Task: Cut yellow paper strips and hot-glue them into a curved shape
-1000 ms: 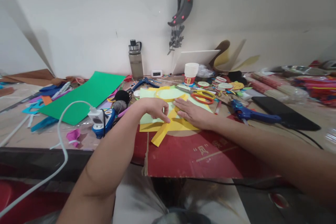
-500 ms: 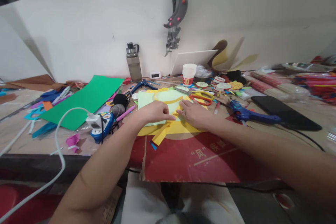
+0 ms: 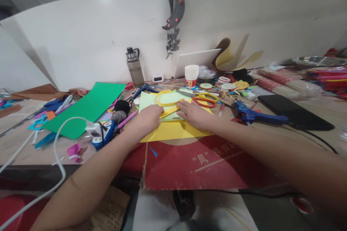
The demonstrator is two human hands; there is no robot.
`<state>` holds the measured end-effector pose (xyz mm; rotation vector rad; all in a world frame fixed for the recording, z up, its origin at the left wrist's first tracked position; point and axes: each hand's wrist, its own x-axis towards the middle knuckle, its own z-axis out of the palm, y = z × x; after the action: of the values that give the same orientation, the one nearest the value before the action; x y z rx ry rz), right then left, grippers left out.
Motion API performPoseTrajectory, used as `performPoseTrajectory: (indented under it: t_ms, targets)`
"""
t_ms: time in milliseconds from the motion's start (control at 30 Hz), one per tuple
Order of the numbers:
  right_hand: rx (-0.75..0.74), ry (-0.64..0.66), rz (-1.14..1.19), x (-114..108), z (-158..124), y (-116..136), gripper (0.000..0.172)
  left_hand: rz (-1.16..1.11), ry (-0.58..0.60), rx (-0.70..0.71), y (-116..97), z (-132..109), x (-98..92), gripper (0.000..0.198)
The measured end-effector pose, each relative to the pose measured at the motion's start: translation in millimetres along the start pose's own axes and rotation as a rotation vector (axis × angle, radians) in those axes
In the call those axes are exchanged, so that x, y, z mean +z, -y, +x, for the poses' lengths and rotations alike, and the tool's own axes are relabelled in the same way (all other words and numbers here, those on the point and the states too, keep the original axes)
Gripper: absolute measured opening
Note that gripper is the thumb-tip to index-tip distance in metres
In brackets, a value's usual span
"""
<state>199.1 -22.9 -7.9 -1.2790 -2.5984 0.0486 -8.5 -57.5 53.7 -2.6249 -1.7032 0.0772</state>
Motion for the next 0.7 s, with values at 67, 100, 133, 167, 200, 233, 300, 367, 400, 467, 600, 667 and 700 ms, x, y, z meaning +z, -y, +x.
performPoseTrajectory:
  t_ms: [67, 100, 133, 167, 200, 233, 300, 367, 400, 467, 600, 667, 700]
  targets:
    - [0.005, 0.035, 0.033, -3.2, 5.3, 3.4, 0.049, -0.043, -0.028, -0.014, 11.6, 8.1, 4.4, 0.036]
    - [-0.002, 0.051, 0.054, -5.1, 7.9, 3.8, 0.048, -0.063, -0.032, -0.022, 16.3, 10.3, 6.8, 0.037]
    - [-0.009, 0.069, 0.077, -7.0, 10.5, 3.2, 0.047, -0.086, -0.029, -0.024, 20.1, 11.2, 9.1, 0.036]
    - [-0.018, 0.091, 0.098, -9.2, 13.2, 1.5, 0.047, -0.108, -0.027, -0.026, 22.7, 11.0, 10.8, 0.036]
    - [-0.031, 0.116, 0.117, -11.4, 15.8, -0.9, 0.048, -0.126, -0.023, -0.026, 24.2, 9.9, 11.7, 0.036]
    - [-0.045, 0.144, 0.13, -13.6, 18.3, -3.7, 0.048, -0.138, -0.02, -0.026, 24.7, 8.4, 11.7, 0.036]
    - [-0.073, 0.191, 0.152, -17.8, 21.6, -8.8, 0.048, -0.14, -0.012, -0.022, 23.8, 5.1, 8.4, 0.035]
    - [-0.092, 0.187, 0.168, -20.9, 20.6, -10.2, 0.049, -0.127, 0.004, -0.008, 22.3, 3.3, 1.8, 0.035]
    - [-0.093, 0.153, 0.169, -21.9, 17.8, -8.9, 0.048, -0.122, 0.012, 0.001, 21.9, 3.2, -2.1, 0.036]
    - [-0.08, 0.034, 0.154, -22.7, 7.5, -1.7, 0.047, -0.103, 0.01, 0.005, 22.5, 4.2, -9.7, 0.035]
    - [-0.087, -0.076, 0.083, -19.1, -22.2, 20.1, 0.045, -0.083, -0.051, 0.009, 25.4, 6.8, -19.7, 0.036]
    - [-0.118, -0.015, 0.064, -15.2, -34.0, 27.4, 0.044, -0.1, -0.044, 0.028, 26.0, 7.1, -21.9, 0.037]
    - [-0.13, 0.008, 0.055, -13.2, -38.1, 29.2, 0.046, -0.112, -0.022, 0.037, 26.1, 7.1, -22.7, 0.036]
